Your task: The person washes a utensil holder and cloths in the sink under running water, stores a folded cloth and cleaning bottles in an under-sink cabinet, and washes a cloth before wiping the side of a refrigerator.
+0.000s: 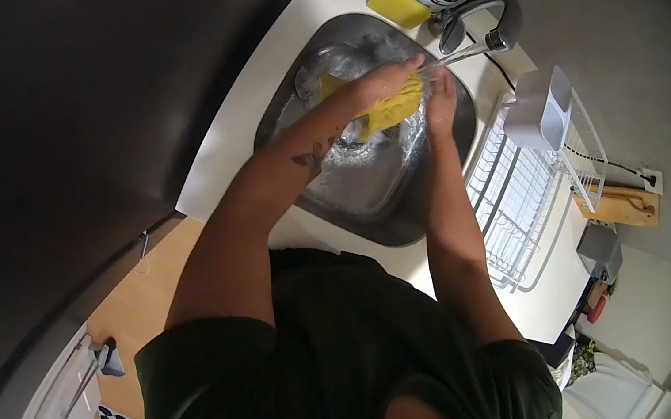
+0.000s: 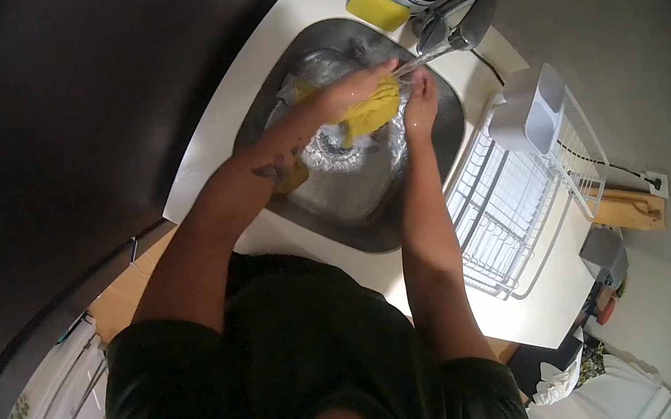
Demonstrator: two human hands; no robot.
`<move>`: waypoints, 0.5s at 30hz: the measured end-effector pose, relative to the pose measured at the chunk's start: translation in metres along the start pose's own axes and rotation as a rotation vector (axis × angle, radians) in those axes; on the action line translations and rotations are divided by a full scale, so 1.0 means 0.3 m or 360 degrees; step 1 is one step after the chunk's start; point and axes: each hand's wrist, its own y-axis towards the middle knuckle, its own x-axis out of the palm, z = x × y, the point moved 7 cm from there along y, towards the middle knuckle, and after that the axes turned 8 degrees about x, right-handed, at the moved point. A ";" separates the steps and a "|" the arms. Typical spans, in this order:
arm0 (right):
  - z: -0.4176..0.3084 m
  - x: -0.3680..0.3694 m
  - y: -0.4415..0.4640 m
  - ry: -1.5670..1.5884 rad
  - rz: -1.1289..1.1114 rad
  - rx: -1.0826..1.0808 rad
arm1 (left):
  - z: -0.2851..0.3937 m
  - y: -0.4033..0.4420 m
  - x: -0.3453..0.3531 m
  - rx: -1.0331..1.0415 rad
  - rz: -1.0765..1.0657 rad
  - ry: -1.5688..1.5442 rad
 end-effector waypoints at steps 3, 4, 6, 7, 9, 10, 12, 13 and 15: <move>-0.044 0.068 -0.003 0.0068 -0.0775 0.0468 | 0.091 -0.045 -0.013 0.0185 0.0004 0.0678; -0.052 0.095 -0.019 -0.0216 -0.1061 0.0469 | 0.136 -0.052 -0.017 0.0361 -0.0056 0.1374; -0.065 0.068 0.016 -0.0108 -0.0927 0.0540 | 0.103 -0.038 -0.071 0.0494 -0.0207 0.1853; -0.064 0.042 0.038 -0.0004 -0.0782 0.0611 | 0.099 -0.071 -0.114 0.0476 -0.0181 0.1997; -0.167 -0.011 0.044 0.0264 -0.0478 0.0661 | 0.050 -0.106 -0.249 0.0373 -0.0058 0.2013; -0.101 -0.036 0.077 0.0348 -0.0601 0.0835 | 0.038 -0.106 -0.281 0.0373 -0.0058 0.2015; -0.136 -0.030 0.054 -0.0157 -0.0907 0.0539 | 0.050 -0.126 -0.356 0.0193 0.0277 0.1694; -0.124 -0.049 0.047 -0.0163 -0.0909 0.0547 | 0.044 -0.126 -0.354 0.0188 0.0274 0.1686; -0.132 -0.035 0.004 -0.0990 -0.1239 -0.0058 | 0.097 -0.132 -0.333 0.0617 0.0397 0.0669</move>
